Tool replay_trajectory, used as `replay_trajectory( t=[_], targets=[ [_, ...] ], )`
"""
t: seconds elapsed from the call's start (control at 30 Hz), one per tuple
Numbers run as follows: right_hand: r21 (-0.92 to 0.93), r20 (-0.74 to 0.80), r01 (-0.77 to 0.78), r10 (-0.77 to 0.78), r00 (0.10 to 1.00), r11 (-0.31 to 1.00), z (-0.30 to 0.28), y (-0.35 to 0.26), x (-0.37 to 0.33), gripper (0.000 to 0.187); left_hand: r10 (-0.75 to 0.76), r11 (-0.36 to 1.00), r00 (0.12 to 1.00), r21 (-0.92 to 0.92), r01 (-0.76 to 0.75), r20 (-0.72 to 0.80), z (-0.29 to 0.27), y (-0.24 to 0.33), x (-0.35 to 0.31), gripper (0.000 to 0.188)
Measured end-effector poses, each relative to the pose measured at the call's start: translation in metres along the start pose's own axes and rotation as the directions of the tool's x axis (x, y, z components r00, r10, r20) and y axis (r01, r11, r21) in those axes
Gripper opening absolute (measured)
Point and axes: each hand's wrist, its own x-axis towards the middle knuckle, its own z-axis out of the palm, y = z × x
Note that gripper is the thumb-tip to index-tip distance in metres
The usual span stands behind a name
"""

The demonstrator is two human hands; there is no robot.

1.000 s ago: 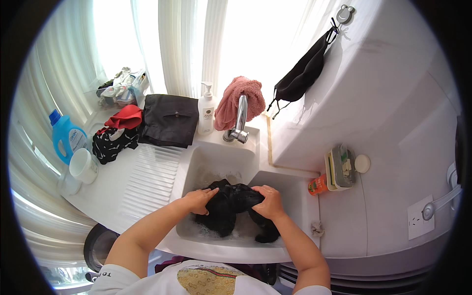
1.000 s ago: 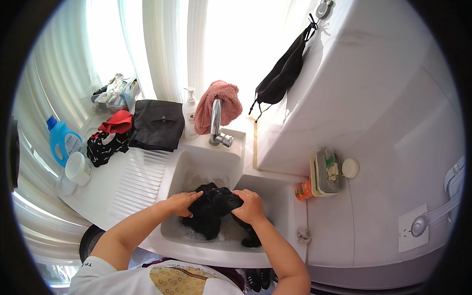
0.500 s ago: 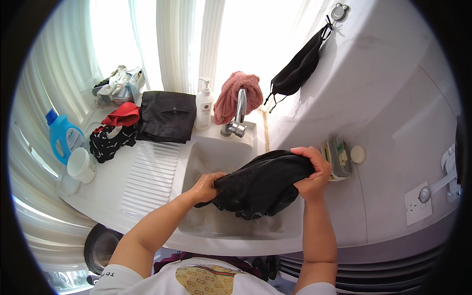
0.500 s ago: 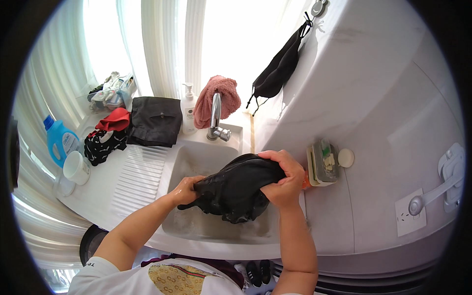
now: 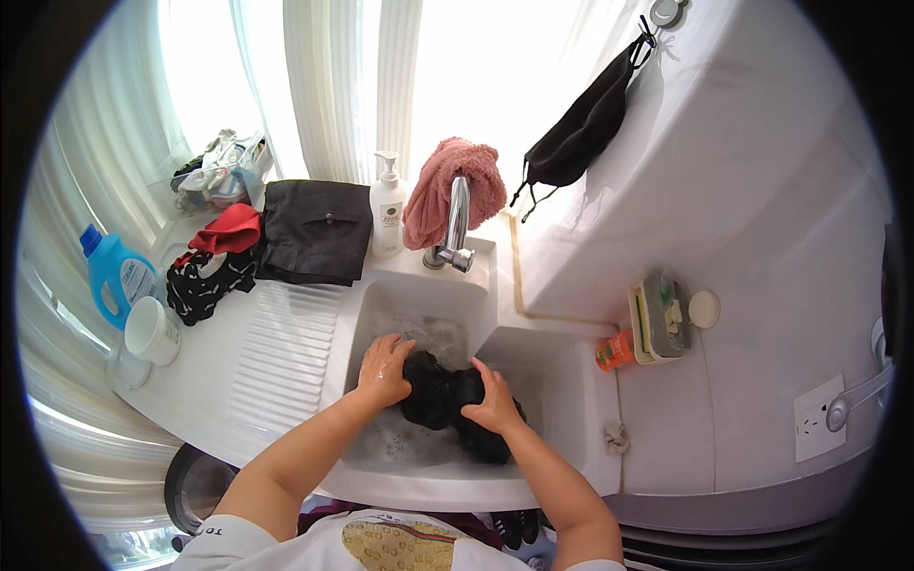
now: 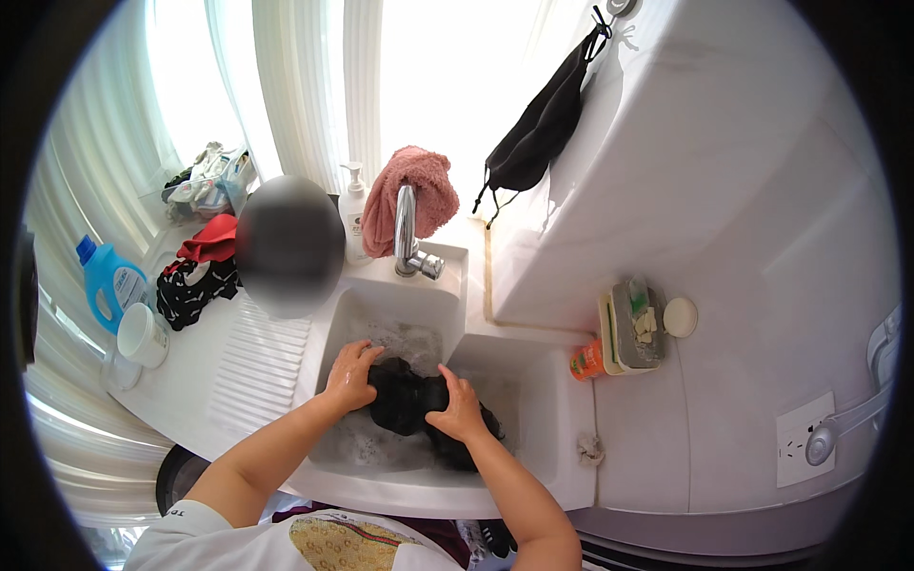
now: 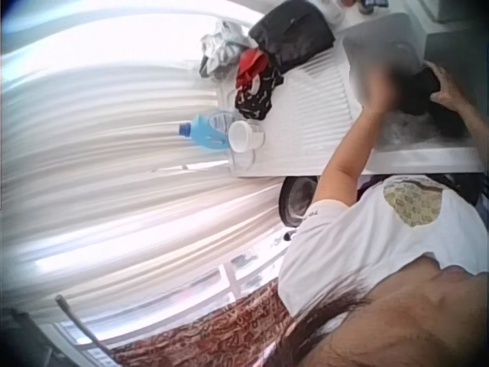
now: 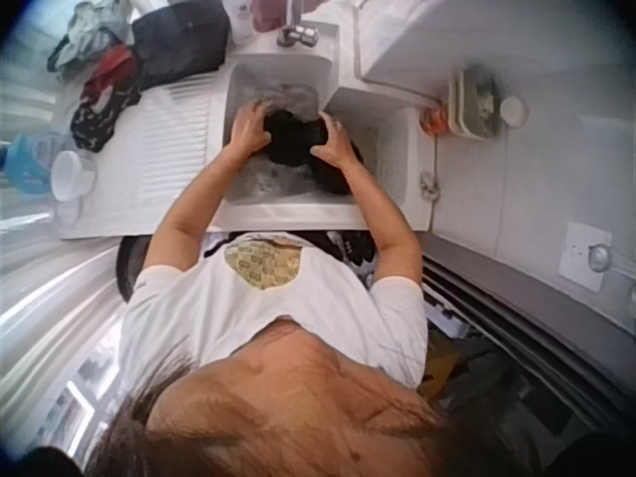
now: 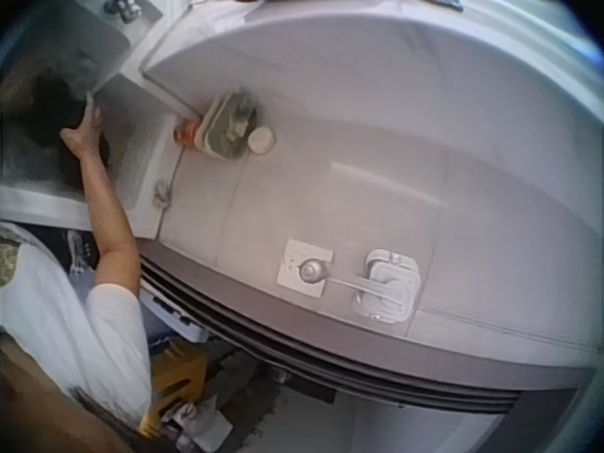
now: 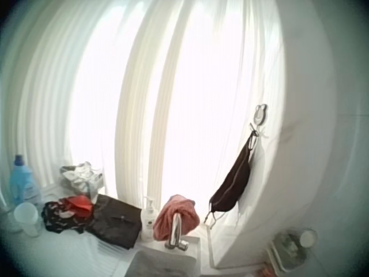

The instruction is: The person washes several items of clothing by hand in a sink, including a pink towel, black garments, and a red piece, by scrubbing them in soapy water.

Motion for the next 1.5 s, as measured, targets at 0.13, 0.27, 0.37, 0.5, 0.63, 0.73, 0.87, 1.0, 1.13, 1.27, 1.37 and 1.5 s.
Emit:
replay_trajectory(
  t=[0.13, 0.27, 0.37, 0.5, 0.63, 0.73, 0.87, 1.0, 1.13, 1.27, 1.37, 1.5],
  targets=[
    [-0.434, 0.245, 0.069, 0.044, 0.969, 0.898, 0.058, -0.007, 0.019, 0.135, -0.176, 0.882, 0.884, 0.469, -0.055, 0.434, 0.009, 0.018, 0.007, 0.126],
    [-0.548, 0.234, 0.111, 0.025, 0.972, 0.829, 0.078, 0.0, 0.045, 0.134, -0.216, 0.804, 0.883, 0.589, -0.081, 0.416, 0.043, -0.005, 0.017, 0.134],
    [-0.607, 0.244, 0.172, -0.024, 0.969, 0.776, 0.083, 0.008, 0.062, 0.128, -0.183, 0.768, 0.899, 0.628, -0.122, 0.398, 0.06, -0.02, 0.031, 0.125],
    [-0.624, 0.238, 0.212, -0.075, 0.968, 0.752, 0.101, 0.04, 0.082, 0.12, -0.234, 0.814, 0.861, 0.576, -0.08, 0.451, 0.088, -0.044, 0.051, 0.095],
    [-0.58, 0.327, 0.152, 0.058, 0.943, 0.8, 0.098, 0.043, 0.102, 0.11, -0.113, 0.828, 0.912, 0.544, -0.133, 0.394, 0.108, -0.069, 0.063, 0.097],
    [-0.601, 0.465, 0.207, 0.127, 0.876, 0.772, 0.079, 0.024, 0.112, 0.103, -0.25, 0.875, 0.834, 0.484, -0.024, 0.493, 0.097, -0.054, 0.064, 0.105],
    [-0.619, 0.27, 0.197, -0.029, 0.962, 0.761, 0.081, 0.036, 0.077, 0.106, -0.236, 0.819, 0.882, 0.571, -0.046, 0.409, 0.092, -0.047, 0.055, 0.114],
    [-0.741, 0.108, -0.04, 0.178, 0.978, 0.671, 0.02, 0.027, 0.012, 0.118, -0.123, 0.907, 0.927, 0.418, -0.04, 0.355, 0.057, -0.006, 0.034, 0.106],
    [-0.607, 0.285, -0.106, 0.34, 0.896, 0.788, 0.037, 0.059, 0.001, 0.121, 0.202, 0.894, 0.893, 0.296, -0.336, 0.403, 0.083, 0.013, 0.033, 0.086],
    [-0.654, 0.42, 0.032, 0.327, 0.847, 0.756, 0.044, 0.074, 0.012, 0.126, 0.15, 0.823, 0.904, 0.457, -0.338, 0.4, 0.115, 0.014, 0.025, 0.071],
    [-0.564, 0.476, 0.028, 0.297, 0.828, 0.825, 0.05, 0.101, 0.022, 0.125, 0.116, 0.772, 0.926, 0.553, -0.312, 0.36, 0.136, 0.013, 0.029, 0.069],
    [-0.551, 0.453, -0.039, 0.338, 0.825, 0.834, 0.051, 0.099, 0.025, 0.128, 0.035, 0.761, 0.883, 0.561, -0.327, 0.468, 0.117, 0.03, 0.039, 0.065]
  ],
)
